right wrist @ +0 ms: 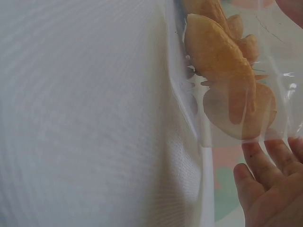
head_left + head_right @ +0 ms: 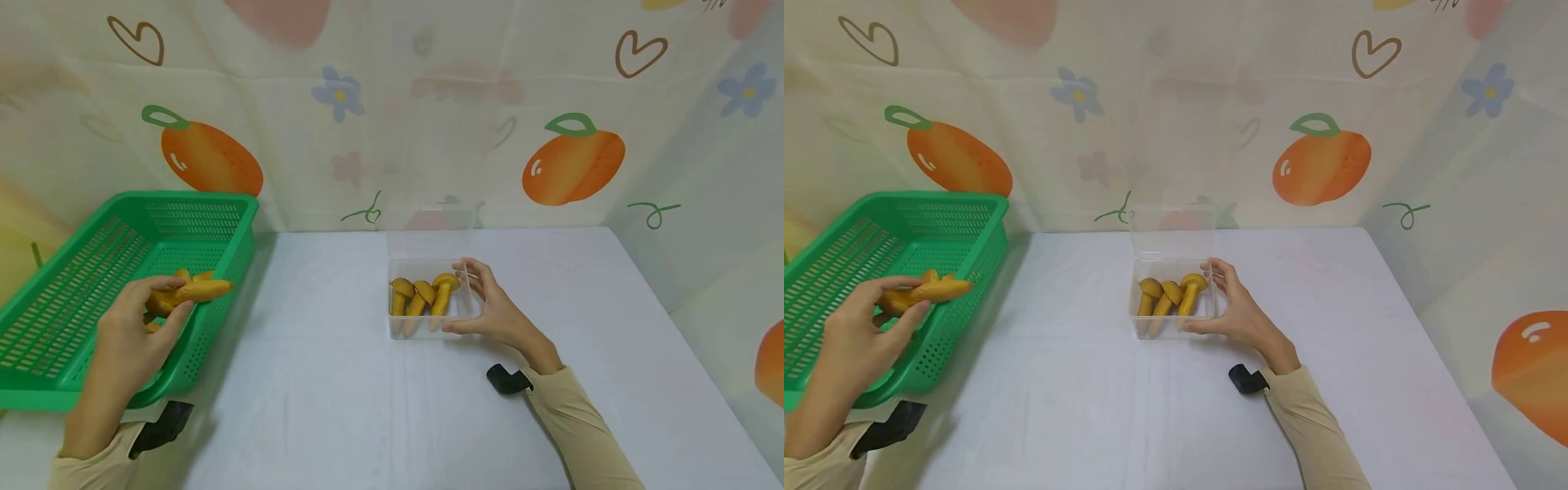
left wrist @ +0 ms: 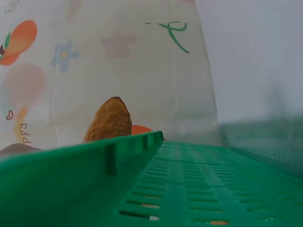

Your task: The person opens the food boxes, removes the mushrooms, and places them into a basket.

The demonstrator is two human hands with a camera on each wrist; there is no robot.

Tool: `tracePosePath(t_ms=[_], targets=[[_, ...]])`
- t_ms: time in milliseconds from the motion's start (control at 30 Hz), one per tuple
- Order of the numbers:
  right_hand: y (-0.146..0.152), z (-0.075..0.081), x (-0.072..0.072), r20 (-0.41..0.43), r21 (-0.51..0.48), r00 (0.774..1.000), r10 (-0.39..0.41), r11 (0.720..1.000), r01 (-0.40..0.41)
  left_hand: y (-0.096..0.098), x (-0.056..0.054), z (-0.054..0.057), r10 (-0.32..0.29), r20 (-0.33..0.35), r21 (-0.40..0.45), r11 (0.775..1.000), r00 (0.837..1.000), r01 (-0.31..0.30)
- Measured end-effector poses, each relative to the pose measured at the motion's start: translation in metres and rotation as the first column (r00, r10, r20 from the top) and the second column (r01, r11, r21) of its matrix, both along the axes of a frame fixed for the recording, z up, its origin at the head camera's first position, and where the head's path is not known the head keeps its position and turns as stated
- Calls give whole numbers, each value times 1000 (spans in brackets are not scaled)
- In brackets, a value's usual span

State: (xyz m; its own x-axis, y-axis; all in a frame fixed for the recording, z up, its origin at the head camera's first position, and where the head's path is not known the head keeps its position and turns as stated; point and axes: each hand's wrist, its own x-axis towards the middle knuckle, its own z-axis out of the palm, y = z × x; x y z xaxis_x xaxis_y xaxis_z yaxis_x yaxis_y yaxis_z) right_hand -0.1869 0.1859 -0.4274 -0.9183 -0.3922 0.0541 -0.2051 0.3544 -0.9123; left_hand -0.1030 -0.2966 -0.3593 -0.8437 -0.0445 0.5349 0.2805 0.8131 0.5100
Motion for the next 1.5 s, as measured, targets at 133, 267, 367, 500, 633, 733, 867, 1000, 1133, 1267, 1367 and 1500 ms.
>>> tracePosePath(t_ms=[133,267,367,500,633,733,867,1000,1133,1267,1367,1500], targets=[[-1,1,0,2,-2,1000,0,1000,0,-6,1,0,24,35,-19,1000,999,-24],[-1,1,-1,-9,-10,1000,5,1000,-5,-14,1,0,27,67,-27,999,997,-25],[-1,1,-1,-13,-9,1000,6,1000,-6,-19,2,2,34,112,-36,999,993,-30],[0,0,-1,-12,-3,1000,4,1000,-4,-25,1,5,45,172,-60,998,984,-36],[0,0,-2,-11,0,1000,3,1000,-3,-30,0,7,83,223,-103,993,971,-61],[0,0,-2,-14,3,1000,5,1000,-5,-32,-1,6,109,272,-133,988,956,-75],[1,0,-2,-17,5,1000,6,1000,-6,-32,-2,4,109,337,-155,986,935,-59],[0,-1,-2,-13,6,1000,7,1000,-7,-32,-2,0,111,353,-172,984,929,-52],[1,-1,-2,-18,1,1000,12,1000,-12,-33,-1,-2,137,345,-184,980,929,-76],[1,-2,-2,-36,-3,999,21,1000,-22,-32,-2,-5,150,314,-208,974,937,-86],[1,-3,-3,-46,-5,999,24,1000,-24,-31,-2,-6,160,323,-219,971,933,-90],[0,-4,-3,-54,-9,998,26,1000,-26,-33,-2,-7,186,352,-223,968,917,-111]])
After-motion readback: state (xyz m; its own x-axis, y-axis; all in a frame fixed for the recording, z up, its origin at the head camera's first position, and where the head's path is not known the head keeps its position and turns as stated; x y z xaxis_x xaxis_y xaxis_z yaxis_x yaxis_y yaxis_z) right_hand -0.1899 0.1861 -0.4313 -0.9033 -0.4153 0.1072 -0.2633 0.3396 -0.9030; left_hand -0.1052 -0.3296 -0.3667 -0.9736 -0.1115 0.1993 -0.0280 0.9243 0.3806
